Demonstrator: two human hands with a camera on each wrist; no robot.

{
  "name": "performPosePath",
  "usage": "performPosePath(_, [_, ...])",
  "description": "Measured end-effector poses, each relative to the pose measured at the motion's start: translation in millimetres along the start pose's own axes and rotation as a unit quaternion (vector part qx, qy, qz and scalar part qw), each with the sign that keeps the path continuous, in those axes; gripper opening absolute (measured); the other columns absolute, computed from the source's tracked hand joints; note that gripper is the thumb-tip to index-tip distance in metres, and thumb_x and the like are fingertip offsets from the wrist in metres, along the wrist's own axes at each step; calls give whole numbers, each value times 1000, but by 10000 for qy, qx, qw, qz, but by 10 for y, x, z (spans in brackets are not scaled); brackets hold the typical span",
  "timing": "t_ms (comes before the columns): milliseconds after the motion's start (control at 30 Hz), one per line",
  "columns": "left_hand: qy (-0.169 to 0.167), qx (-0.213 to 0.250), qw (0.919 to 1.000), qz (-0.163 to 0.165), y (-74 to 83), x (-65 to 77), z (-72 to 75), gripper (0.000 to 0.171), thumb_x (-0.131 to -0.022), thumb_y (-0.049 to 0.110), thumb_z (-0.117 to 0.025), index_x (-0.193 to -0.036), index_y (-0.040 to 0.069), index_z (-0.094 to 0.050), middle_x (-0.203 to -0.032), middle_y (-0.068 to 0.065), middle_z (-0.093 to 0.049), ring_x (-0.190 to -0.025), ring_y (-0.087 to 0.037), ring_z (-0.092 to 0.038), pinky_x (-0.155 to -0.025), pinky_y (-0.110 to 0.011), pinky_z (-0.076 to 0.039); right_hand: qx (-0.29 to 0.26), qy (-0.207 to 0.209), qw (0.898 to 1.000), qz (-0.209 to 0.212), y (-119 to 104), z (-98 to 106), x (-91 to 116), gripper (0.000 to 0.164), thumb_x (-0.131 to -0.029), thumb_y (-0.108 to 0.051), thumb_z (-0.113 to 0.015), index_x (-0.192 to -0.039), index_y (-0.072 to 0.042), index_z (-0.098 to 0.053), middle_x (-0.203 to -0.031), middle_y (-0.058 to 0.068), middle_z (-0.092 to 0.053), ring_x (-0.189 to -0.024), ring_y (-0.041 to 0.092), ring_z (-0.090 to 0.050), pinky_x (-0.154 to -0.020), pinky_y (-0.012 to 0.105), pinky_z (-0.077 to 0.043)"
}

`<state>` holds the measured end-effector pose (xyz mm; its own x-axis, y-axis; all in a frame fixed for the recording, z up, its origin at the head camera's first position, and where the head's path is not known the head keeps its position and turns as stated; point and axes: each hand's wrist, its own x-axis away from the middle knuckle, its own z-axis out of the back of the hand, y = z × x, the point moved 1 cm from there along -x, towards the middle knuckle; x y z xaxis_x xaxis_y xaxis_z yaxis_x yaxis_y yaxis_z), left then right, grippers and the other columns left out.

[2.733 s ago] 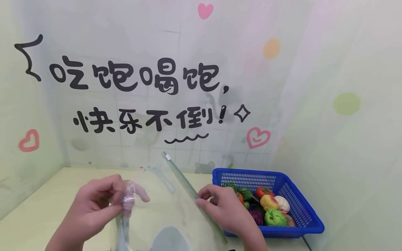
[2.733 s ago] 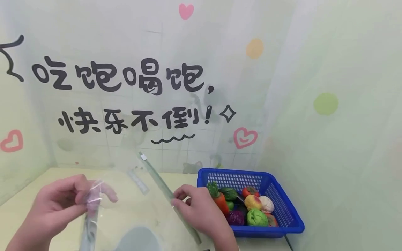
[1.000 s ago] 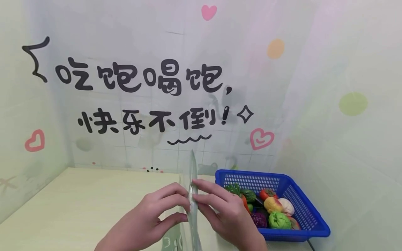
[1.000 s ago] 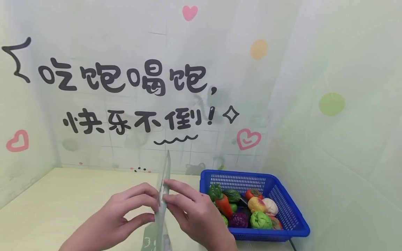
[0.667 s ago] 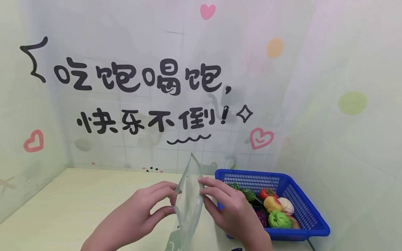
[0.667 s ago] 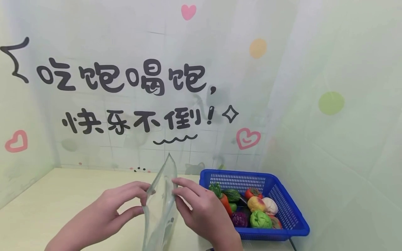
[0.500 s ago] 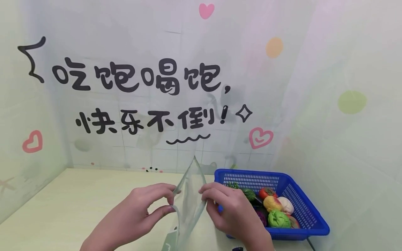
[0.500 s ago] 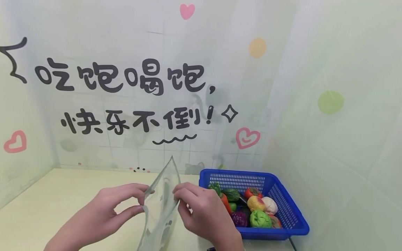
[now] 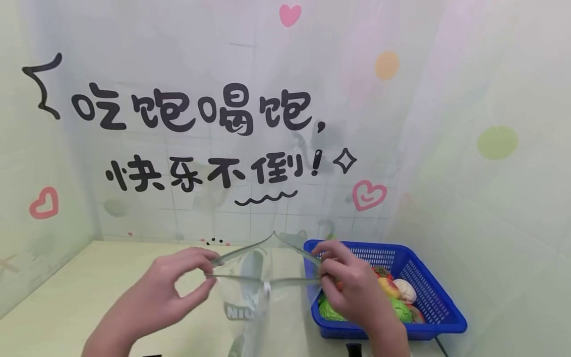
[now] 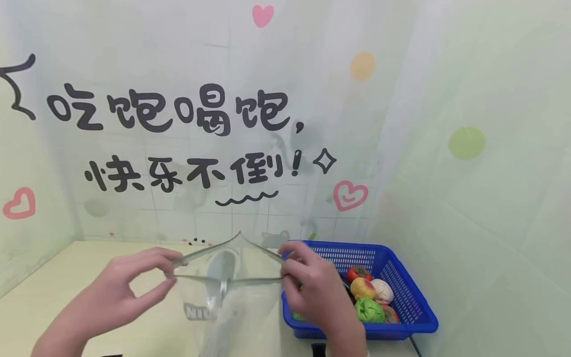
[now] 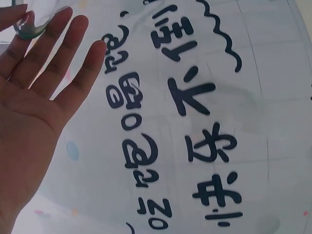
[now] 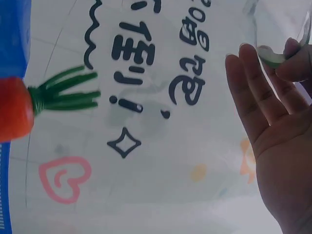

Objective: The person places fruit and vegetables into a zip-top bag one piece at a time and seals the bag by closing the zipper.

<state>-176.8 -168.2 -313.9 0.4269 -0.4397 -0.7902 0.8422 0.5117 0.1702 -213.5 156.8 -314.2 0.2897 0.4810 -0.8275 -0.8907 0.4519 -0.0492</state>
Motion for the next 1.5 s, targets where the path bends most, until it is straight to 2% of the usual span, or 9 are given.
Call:
performPosePath(167, [303,100,9994,-167,-59,38,59,40,-66,-1,-81,-92,26,-68,-99,7,-67,-101,-14,-61,-95,-13,-42,75,-189,9988,-440,103,96,62,23,-82,3,-60,-79,-20,-63,-111,-3,-59,-62,0,-49,-50,10,-44])
performPosePath(400, [485,389,9968,-512,10,-86,-178,38,-62,-5,-82,-89,20,-70,-92,7,-68,-91,-17,-65,-89,-14,-48,-307,-742,9933,-833,44,63,31,22,-85,0,-66,-91,-21,-67,-106,-4,-63,-85,6,-60,-72,23,-58])
performPosePath(600, [758,432,9951,-463,-30,-130,-365,35,-62,-5,-83,-84,19,-70,-87,6,-68,-87,-16,-66,-86,-15,-50,-146,-985,9826,-1567,124,42,50,38,-86,-3,-67,-119,-20,-61,-109,-9,-62,-87,3,-59,-54,15,-53])
performPosePath(733, [918,330,9948,-301,-105,-117,-422,33,-63,-4,-83,-83,19,-70,-85,8,-68,-88,-17,-66,-88,-16,-50,422,-1402,9556,-2557,273,17,107,51,-84,-13,-72,-132,-14,-53,-118,-2,-60,-99,11,-59,-69,27,-58])
performPosePath(833, [1004,229,9945,-183,-149,-101,-437,32,-63,-2,-84,-82,20,-71,-86,10,-69,-91,-18,-66,-93,-18,-48,592,-1896,9198,-3383,397,-31,168,65,-83,-23,-74,-140,-11,-45,-127,6,-57,-111,20,-57,-89,43,-54])
performPosePath(967, [1048,155,9943,-84,-183,-87,-457,32,-64,0,-84,-83,22,-71,-88,11,-69,-95,-18,-66,-95,-19,-47,329,-2520,8752,-4116,545,-129,271,83,-82,-29,-77,-149,-9,-32,-136,14,-51,-118,29,-53,-93,51,-50])
performPosePath(1067, [1043,174,9944,-59,-192,-86,-471,32,-65,0,-84,-82,23,-71,-88,11,-69,-95,-18,-66,-94,-19,-47,199,-2871,8535,-4343,636,-208,345,91,-79,-28,-79,-151,-9,-27,-135,17,-52,-114,30,-55,-92,54,-49])
performPosePath(1233, [933,290,9952,107,-181,-86,-462,25,-71,4,-82,-83,22,-70,-85,14,-69,-98,-18,-66,-95,-18,-47,269,-3148,8367,-4473,725,-277,414,92,-78,-17,-79,-151,-11,-24,-120,17,-61,-90,23,-60,-83,52,-54])
performPosePath(1500, [650,912,9911,725,-175,-68,-481,18,-79,7,-77,-89,18,-68,-88,7,-69,-89,-11,-66,-82,-18,-54,351,-3145,8418,-4373,752,-277,417,81,-80,-12,-77,-148,-10,-33,-110,13,-65,-79,20,-58,-79,49,-56])
